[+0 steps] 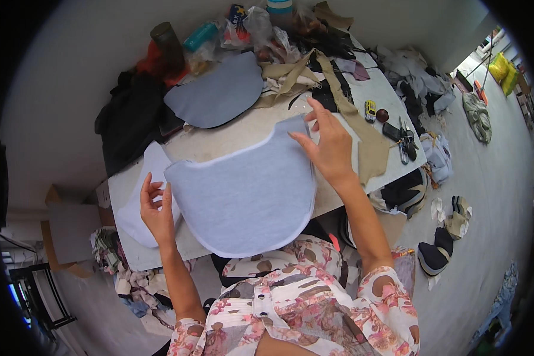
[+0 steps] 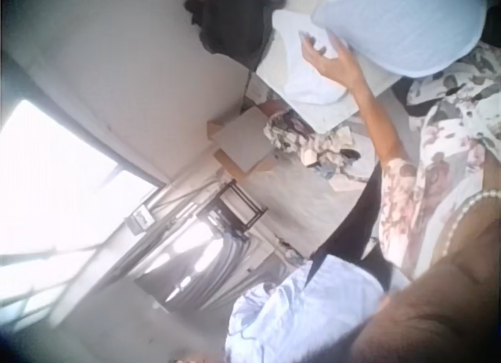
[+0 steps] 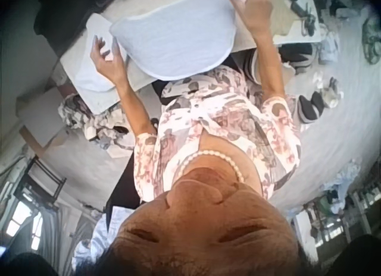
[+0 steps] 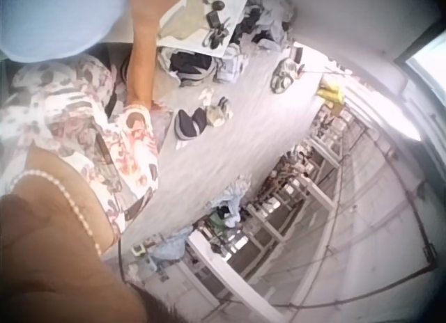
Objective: The person repeatedly folds light-colored fabric pieces on a cluttered worktable, smoothing and stacking them. The person handles the fabric by hand, turning and aligning edges, then places folded pieces into a growing stack.
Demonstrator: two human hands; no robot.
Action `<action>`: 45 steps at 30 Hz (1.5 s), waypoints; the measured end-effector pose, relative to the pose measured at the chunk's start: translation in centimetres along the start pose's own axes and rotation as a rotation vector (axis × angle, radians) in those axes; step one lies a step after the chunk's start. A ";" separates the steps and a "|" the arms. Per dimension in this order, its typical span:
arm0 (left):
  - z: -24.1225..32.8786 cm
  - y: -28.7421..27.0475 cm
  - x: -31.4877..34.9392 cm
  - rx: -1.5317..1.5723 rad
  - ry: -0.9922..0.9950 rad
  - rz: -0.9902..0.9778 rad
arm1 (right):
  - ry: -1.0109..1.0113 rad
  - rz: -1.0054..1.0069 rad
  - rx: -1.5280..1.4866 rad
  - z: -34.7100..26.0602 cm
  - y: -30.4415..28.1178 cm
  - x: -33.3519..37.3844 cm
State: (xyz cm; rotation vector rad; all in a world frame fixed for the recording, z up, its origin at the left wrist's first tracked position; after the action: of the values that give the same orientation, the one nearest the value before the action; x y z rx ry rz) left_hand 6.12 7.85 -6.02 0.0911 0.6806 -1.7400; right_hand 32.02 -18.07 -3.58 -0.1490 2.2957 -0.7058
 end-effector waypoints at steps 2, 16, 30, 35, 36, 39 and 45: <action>2.3 -0.5 0.5 -0.108 0.146 -0.004 | -0.110 0.012 0.077 -1.3 -1.9 0.3; 5.4 4.9 5.0 -0.431 0.571 -0.649 | -0.398 -0.581 0.167 -4.9 2.1 4.6; 4.9 5.0 5.6 -0.375 0.550 -0.654 | -0.371 -0.548 0.130 -3.9 1.9 5.5; 5.0 4.6 5.6 -0.383 0.572 -0.628 | -0.396 -0.519 0.084 -3.9 2.1 5.4; 4.8 4.6 5.4 -0.387 0.565 -0.638 | -0.397 -0.520 0.078 -3.9 2.4 5.4; 4.7 4.2 4.7 -0.324 0.538 -0.685 | -0.411 -0.451 0.059 -3.2 2.7 6.0; 11.4 1.5 1.4 -0.056 0.669 -0.388 | -0.391 -0.421 -0.013 -2.7 3.0 6.7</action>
State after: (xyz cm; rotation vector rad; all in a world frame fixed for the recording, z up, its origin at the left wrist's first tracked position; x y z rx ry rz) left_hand 10.33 0.93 2.20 0.5510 1.2985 -2.0686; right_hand 25.58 -16.36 -7.63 -0.7275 1.9062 -0.7882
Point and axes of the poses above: each hand's wrist, its own x-axis away from the middle knuckle, its own y-axis out of the palm, z = x × y, the point moved 5 cm from there along -x, towards the middle knuckle, and after that the axes turned 12 degrees about z, right-handed, at the moved point
